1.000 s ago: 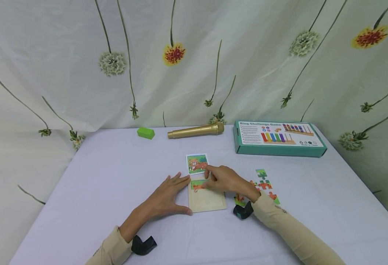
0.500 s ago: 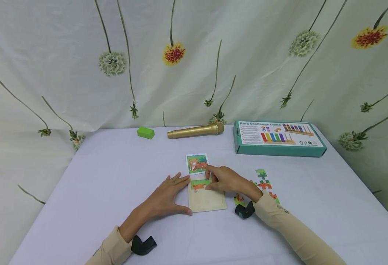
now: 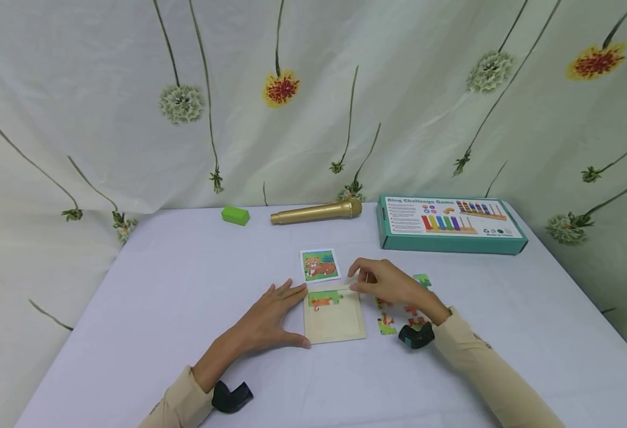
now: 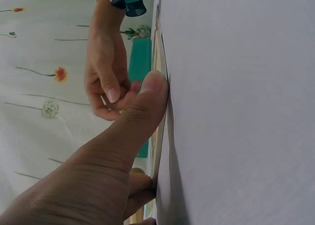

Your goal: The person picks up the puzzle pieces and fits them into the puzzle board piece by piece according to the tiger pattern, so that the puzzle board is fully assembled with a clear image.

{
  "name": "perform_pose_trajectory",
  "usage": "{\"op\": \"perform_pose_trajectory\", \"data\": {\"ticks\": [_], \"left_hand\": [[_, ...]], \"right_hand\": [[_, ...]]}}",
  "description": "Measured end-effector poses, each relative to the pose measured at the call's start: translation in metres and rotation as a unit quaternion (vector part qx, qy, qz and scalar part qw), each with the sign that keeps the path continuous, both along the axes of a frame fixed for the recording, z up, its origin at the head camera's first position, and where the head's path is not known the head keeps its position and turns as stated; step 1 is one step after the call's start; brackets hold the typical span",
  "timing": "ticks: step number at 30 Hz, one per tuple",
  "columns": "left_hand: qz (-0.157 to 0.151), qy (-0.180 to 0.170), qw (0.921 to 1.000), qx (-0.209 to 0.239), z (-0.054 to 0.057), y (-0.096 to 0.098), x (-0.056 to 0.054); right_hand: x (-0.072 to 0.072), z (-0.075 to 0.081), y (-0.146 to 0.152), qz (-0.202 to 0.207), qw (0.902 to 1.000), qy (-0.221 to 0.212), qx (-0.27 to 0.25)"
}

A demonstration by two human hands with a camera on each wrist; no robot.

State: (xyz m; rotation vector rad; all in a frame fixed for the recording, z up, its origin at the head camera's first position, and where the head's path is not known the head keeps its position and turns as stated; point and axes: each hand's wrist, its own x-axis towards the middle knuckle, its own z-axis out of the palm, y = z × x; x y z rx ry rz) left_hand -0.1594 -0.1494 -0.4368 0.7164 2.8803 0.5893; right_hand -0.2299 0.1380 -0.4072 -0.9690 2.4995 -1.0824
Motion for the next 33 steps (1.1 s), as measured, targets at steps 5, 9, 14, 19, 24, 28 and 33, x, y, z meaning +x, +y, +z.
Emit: {"op": "perform_pose_trajectory", "data": {"ticks": [5,9,14,19,24,28,33], "left_hand": [[0.004,0.003,1.0000,-0.004,-0.001,-0.001,0.000],[0.005,0.004,1.0000,-0.004,-0.001,-0.001,0.000],[0.005,0.005,1.0000,0.000,-0.001,-0.001,0.000],[0.005,0.003,1.0000,-0.005,-0.001,-0.001,0.001],[0.004,0.003,0.9999,-0.010,-0.001,0.000,0.000],[0.004,0.004,0.9999,-0.011,-0.001,0.001,0.000],[0.005,0.001,1.0000,-0.007,0.000,0.001,0.001]], "right_hand": [[-0.003,0.007,0.027,-0.046,0.9987,0.018,0.005],[-0.007,0.007,0.049,-0.078,0.9966,0.026,0.003],[-0.013,0.005,0.074,-0.102,0.9946,0.022,-0.003],[-0.014,0.002,0.094,-0.116,0.9931,0.016,0.010],[-0.011,-0.003,0.109,-0.130,0.9908,0.008,0.036],[-0.009,-0.005,0.116,-0.131,0.9901,0.014,0.049],[-0.007,-0.007,0.124,-0.131,0.9895,0.013,0.059]]}}
